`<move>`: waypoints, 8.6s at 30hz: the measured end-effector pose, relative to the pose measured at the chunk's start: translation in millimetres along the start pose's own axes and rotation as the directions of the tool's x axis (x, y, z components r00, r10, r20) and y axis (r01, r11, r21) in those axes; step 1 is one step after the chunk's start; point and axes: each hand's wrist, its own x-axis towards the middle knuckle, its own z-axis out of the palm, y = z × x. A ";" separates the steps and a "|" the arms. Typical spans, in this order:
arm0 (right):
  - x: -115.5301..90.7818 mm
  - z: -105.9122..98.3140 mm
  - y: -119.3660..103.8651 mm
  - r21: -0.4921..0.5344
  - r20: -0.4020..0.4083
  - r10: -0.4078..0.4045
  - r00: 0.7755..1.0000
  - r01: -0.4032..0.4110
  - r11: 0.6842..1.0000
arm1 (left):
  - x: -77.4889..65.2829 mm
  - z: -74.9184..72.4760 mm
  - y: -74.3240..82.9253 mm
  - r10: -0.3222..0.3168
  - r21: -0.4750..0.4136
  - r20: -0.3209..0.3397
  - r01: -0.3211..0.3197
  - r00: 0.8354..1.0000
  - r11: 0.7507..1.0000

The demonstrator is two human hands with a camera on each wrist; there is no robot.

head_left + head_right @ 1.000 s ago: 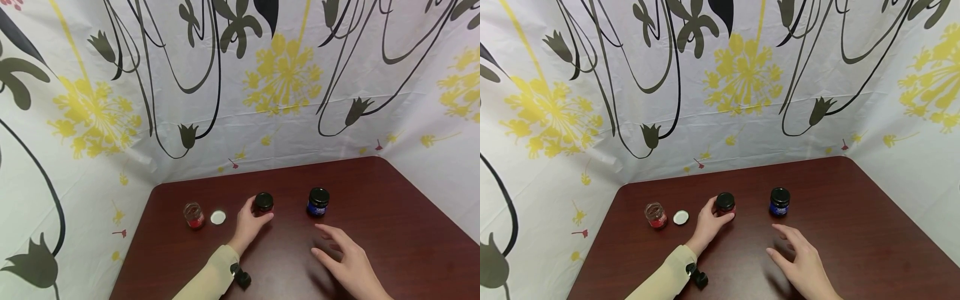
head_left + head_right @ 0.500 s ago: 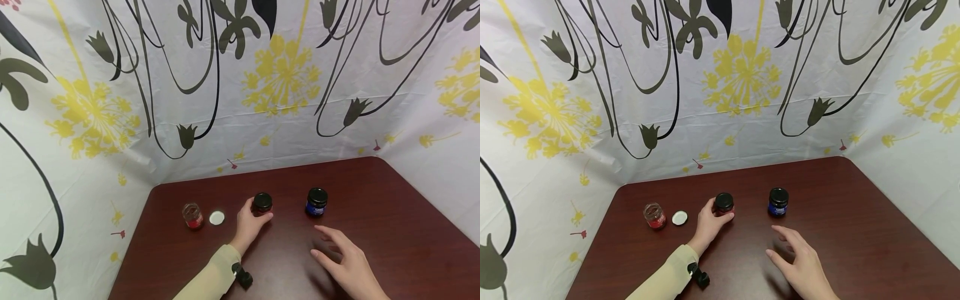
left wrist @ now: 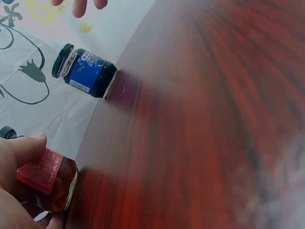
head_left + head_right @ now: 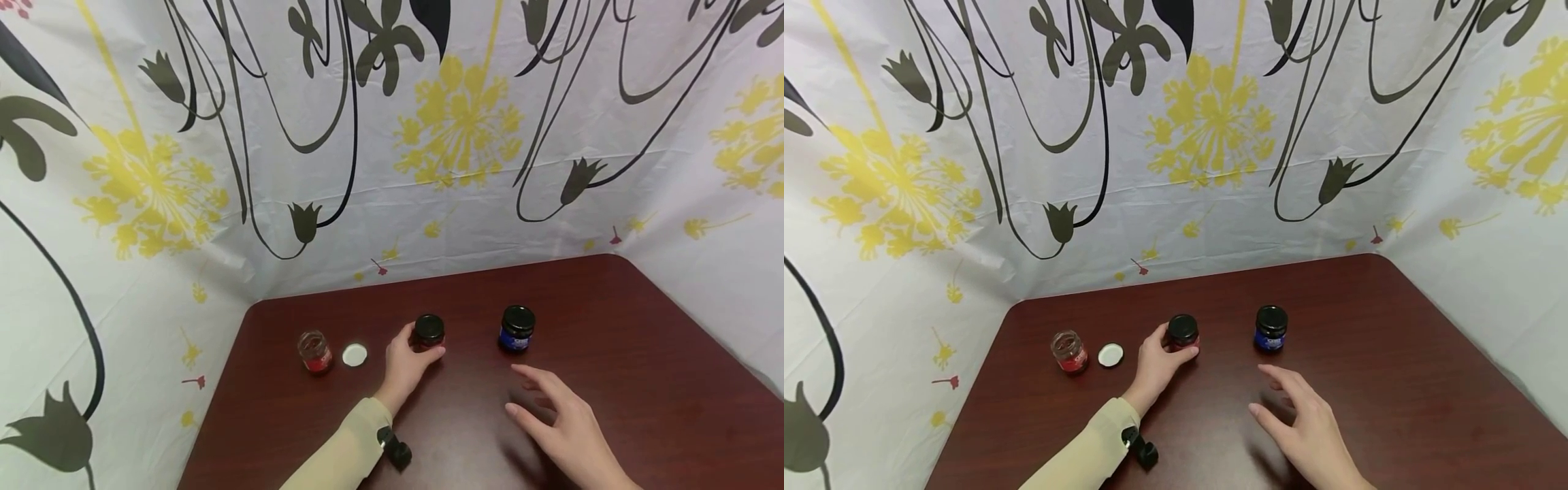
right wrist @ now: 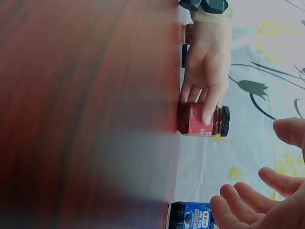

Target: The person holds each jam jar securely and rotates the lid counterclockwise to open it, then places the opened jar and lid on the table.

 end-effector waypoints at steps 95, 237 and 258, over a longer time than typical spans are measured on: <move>50.1 16.9 -24.1 0.074 0.005 -0.150 0.989 0.149 0.986 | -36.3 -27.5 22.6 0.028 -0.078 0.084 -0.021 0.996 0.997; 52.4 34.2 -35.2 0.143 0.027 -0.219 0.975 0.213 0.966 | -76.1 -18.5 51.3 0.270 0.019 0.113 -0.274 0.956 0.962; 51.5 33.7 -36.1 0.156 0.031 -0.255 0.966 0.248 0.956 | -78.4 -22.1 51.9 0.227 -0.001 0.157 -0.230 0.961 0.973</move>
